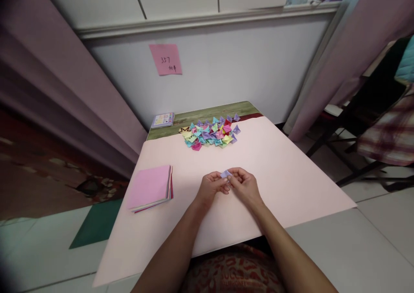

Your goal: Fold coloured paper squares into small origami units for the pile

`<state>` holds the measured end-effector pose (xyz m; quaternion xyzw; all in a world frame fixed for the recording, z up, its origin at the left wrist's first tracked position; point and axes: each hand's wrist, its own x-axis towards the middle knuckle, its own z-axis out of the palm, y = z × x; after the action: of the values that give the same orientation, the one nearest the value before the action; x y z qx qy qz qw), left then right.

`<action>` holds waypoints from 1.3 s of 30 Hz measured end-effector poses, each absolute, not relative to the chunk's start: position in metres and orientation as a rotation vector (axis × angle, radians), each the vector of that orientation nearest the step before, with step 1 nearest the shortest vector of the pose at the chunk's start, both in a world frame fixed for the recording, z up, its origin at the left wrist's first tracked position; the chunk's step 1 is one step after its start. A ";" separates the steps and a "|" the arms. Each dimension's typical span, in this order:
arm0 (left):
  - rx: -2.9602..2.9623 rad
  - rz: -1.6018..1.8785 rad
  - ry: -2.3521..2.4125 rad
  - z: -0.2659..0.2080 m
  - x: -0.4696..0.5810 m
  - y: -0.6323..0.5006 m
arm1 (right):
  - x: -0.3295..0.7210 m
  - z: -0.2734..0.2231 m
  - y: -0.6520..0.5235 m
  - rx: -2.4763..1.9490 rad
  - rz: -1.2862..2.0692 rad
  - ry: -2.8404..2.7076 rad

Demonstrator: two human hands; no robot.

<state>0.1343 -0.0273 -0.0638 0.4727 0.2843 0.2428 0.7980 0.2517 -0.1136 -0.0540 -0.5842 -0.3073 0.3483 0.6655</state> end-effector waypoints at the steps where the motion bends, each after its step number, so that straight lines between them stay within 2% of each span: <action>1: 1.012 0.510 0.625 -0.062 0.134 -0.027 | 0.254 -0.054 -0.114 -1.314 0.812 -0.731; 10: 0.968 0.497 0.656 -0.054 0.134 -0.028 | 0.265 -0.048 -0.122 -1.326 0.730 -1.036; 21: 1.015 0.533 0.478 -0.062 0.132 -0.026 | 0.263 -0.050 -0.116 -1.438 0.566 -1.018; 39: 1.196 0.778 0.595 -0.066 0.137 -0.029 | 0.266 -0.046 -0.115 -1.582 0.401 -1.126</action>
<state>0.1368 -0.0288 -0.0657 0.5403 0.2688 0.3512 0.7159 0.2655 -0.1151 -0.0464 -0.6677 -0.4751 0.1691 0.5476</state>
